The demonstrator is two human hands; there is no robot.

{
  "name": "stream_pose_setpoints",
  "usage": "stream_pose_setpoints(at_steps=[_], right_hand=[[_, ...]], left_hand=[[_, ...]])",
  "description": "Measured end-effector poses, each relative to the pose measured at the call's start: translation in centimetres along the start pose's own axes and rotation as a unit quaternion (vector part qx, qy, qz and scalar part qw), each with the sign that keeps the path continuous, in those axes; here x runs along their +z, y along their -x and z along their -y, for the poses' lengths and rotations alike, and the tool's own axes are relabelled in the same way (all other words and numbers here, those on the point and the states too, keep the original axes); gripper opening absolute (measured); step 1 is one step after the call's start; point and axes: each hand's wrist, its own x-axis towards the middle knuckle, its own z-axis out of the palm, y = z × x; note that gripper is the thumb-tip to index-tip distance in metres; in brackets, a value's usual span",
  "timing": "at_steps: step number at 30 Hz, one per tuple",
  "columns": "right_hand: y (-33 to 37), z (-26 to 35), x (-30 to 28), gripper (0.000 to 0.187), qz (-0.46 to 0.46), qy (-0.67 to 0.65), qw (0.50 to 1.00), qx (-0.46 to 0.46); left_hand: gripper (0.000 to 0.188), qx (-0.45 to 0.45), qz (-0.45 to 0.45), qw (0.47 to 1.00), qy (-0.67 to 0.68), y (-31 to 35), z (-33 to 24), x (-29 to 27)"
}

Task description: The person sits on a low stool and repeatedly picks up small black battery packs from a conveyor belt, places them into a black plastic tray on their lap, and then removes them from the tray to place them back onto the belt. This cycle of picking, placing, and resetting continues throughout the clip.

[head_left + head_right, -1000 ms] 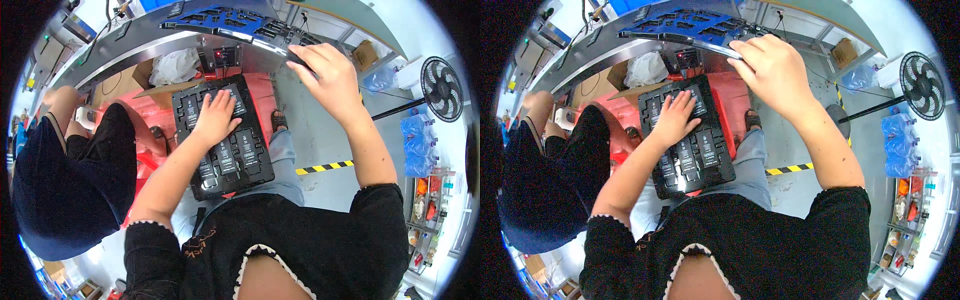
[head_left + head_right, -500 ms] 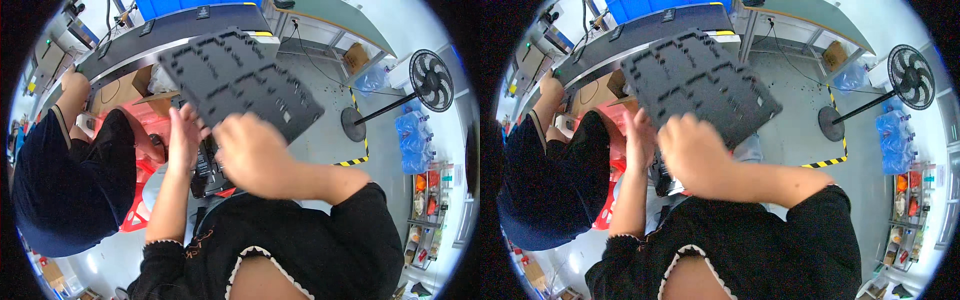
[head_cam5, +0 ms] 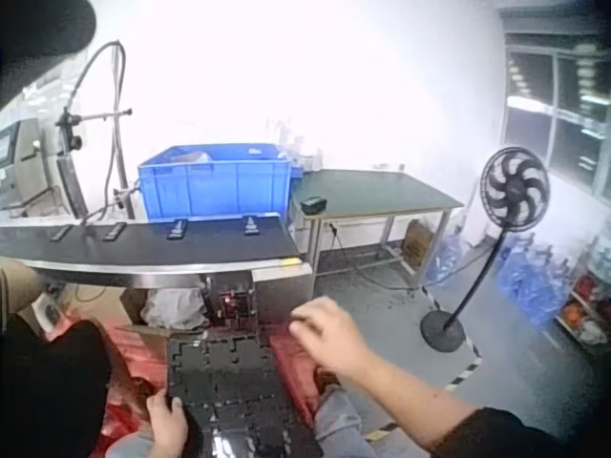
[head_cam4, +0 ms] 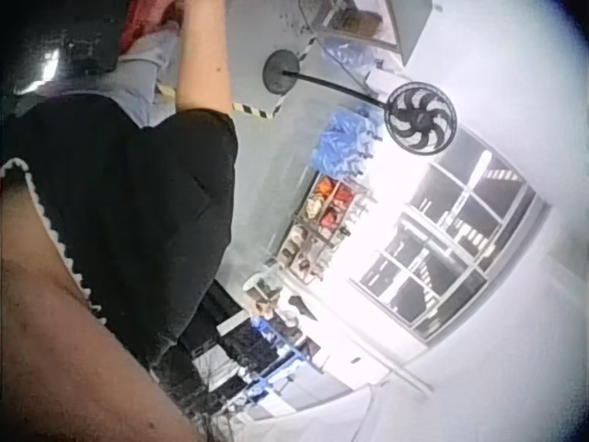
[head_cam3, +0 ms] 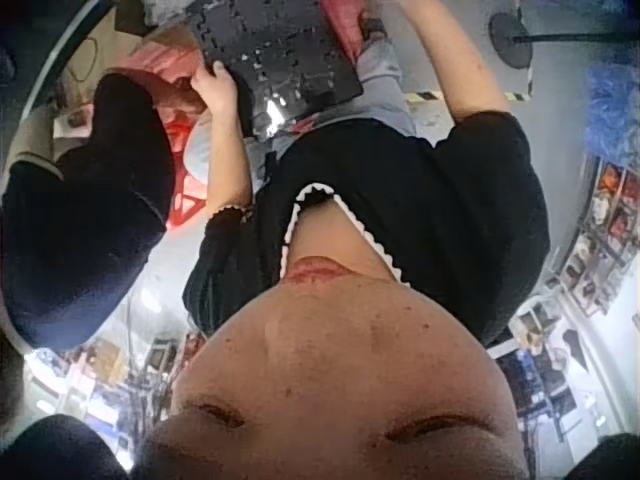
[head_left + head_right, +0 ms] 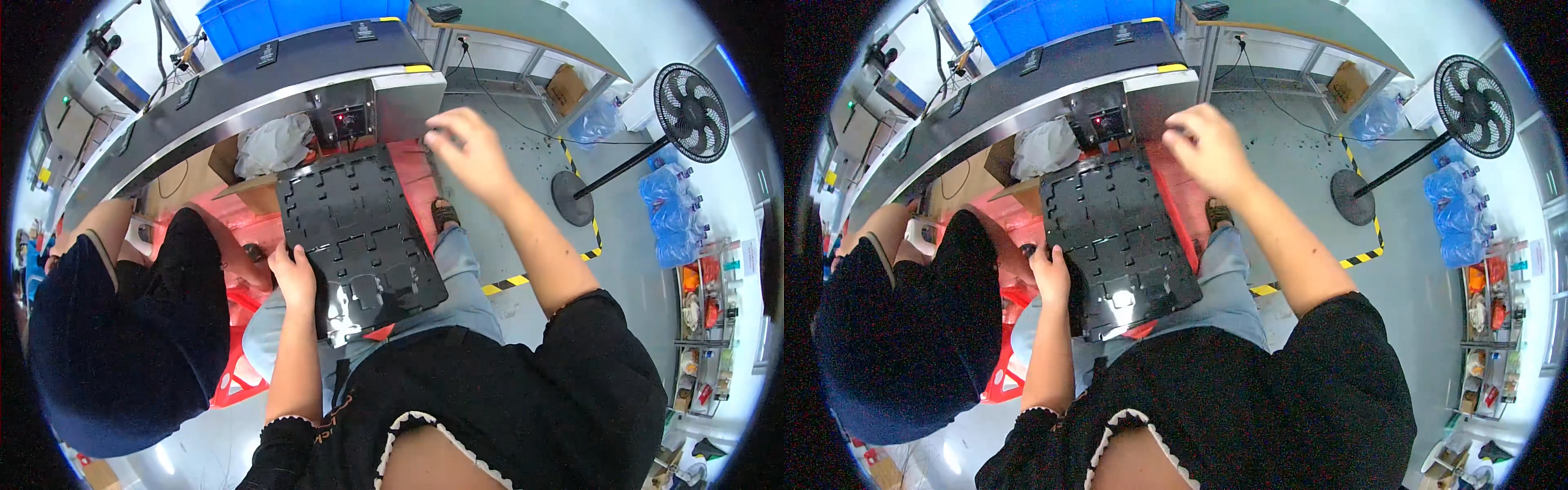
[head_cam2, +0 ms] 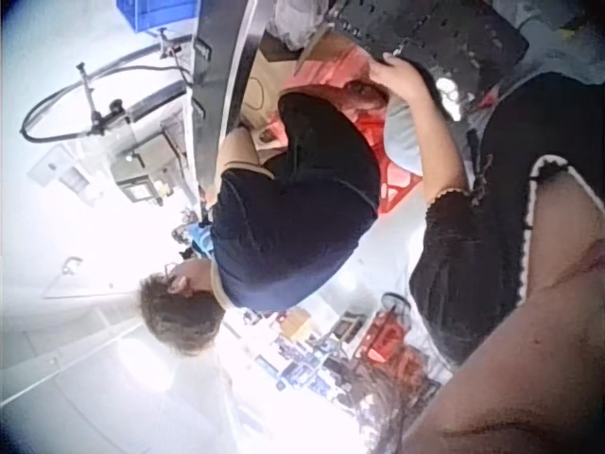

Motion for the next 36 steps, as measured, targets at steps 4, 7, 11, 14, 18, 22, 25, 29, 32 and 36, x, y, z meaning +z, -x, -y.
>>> stream_pose_setpoints(at_steps=[4, 7, 11, 14, 18, 22, 25, 29, 32, 36], right_hand=[[-7.0, -5.4, -1.1, 0.021, -0.112, -0.074, 0.991, 0.015], [-15.1, -8.7, -2.0, 0.035, -0.107, -0.024, 0.993, 0.034], [-25.4, -14.9, 2.3, 0.060, -0.055, 0.007, 0.969, 0.242], [-27.9, -16.8, 5.1, 0.065, 0.032, -0.078, 0.924, 0.372], [-28.6, -19.8, 7.4, 0.043, 0.025, -0.113, 0.936, 0.331], [-25.3, -20.2, 6.8, 0.021, -0.032, -0.245, 0.891, 0.381], [-22.6, -18.6, 4.3, 0.020, -0.088, -0.363, 0.840, 0.394], [-18.0, -17.0, -1.6, 0.020, 0.028, -0.376, 0.869, 0.321], [-13.3, -11.1, -4.8, 0.037, 0.158, -0.375, 0.892, 0.198], [-6.6, -5.3, -2.9, 0.043, 0.287, -0.171, 0.942, 0.032]], left_hand=[[0.036, -0.031, 0.077, 0.996, 0.003, -0.5, -0.2, -0.3], [0.042, -0.019, 0.109, 0.993, -0.033, -0.4, -1.3, -1.3], [0.048, -0.054, 0.140, 0.988, -0.019, 0.5, -0.9, -1.8], [0.057, -0.036, 0.196, 0.978, -0.068, -1.7, -3.7, -3.3], [0.049, 0.015, 0.228, 0.971, 0.073, -10.6, -13.3, -5.4], [0.052, 0.474, 0.088, 0.874, -0.056, -25.7, -22.3, 0.9], [0.090, 0.442, 0.171, 0.859, -0.194, -36.6, -23.3, 8.9], [0.093, 0.314, 0.425, 0.832, -0.168, -40.0, -26.9, 13.2], [0.087, 0.333, 0.381, 0.841, -0.192, -38.5, -27.9, 11.2], [0.090, 0.350, 0.198, 0.891, -0.210, -31.8, -27.3, 7.8]])
